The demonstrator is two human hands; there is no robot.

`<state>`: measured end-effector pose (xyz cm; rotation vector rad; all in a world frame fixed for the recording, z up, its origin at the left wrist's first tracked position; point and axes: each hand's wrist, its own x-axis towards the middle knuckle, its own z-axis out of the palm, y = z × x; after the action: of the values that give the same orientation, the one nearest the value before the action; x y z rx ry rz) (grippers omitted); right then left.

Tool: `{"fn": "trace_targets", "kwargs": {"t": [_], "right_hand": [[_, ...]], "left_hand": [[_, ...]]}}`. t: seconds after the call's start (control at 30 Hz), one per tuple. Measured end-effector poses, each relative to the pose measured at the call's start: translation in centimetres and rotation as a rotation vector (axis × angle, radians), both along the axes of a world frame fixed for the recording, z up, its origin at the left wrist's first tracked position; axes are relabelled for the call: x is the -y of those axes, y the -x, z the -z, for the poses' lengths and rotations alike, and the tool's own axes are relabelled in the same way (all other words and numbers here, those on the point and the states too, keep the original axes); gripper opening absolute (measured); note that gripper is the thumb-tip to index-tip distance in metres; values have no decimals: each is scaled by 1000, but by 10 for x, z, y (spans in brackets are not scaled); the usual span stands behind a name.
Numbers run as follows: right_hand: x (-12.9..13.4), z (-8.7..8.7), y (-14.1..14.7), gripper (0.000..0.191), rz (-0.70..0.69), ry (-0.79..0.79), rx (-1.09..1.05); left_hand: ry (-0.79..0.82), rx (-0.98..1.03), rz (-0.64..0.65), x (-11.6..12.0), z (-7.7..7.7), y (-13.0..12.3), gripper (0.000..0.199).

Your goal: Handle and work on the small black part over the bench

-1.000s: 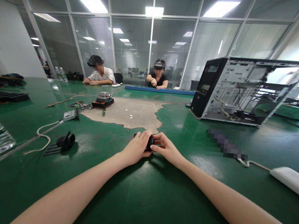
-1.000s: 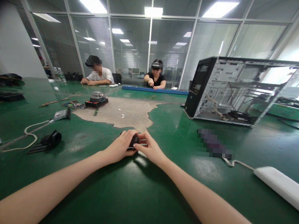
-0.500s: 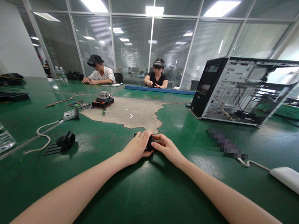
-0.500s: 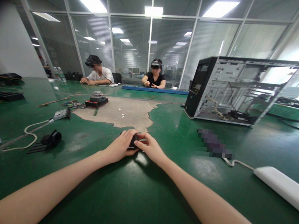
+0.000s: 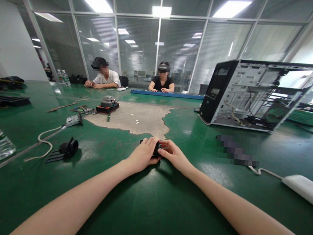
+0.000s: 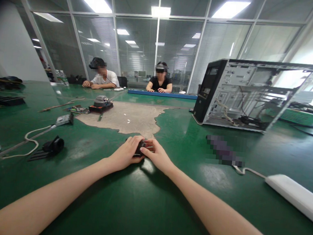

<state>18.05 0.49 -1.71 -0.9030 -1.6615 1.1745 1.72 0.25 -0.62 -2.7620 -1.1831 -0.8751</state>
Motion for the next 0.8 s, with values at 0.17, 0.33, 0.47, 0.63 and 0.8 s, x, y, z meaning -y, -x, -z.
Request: {"fn": "trace_targets", "kwargs": {"t": [0.17,0.33,0.47,0.63,0.8], "right_hand": [[3,-5,-2,27,-60,-14,-16],[6,-8,-2,24,-51,-15,-31],[5,-5,0,22,-29,-16,-31],[2,-4,-1,30,-5,-12,11],[3,-6,-2,27,-54,-25,11]], "left_hand": [[14,6,-12,0,0,0,53],[20,21,-1,0,0,0,54],[27,29,4,1,-1,0,52],[20,18,-3,1,0,-1,51],[11,-1,-21,0,1,-1,52]]}}
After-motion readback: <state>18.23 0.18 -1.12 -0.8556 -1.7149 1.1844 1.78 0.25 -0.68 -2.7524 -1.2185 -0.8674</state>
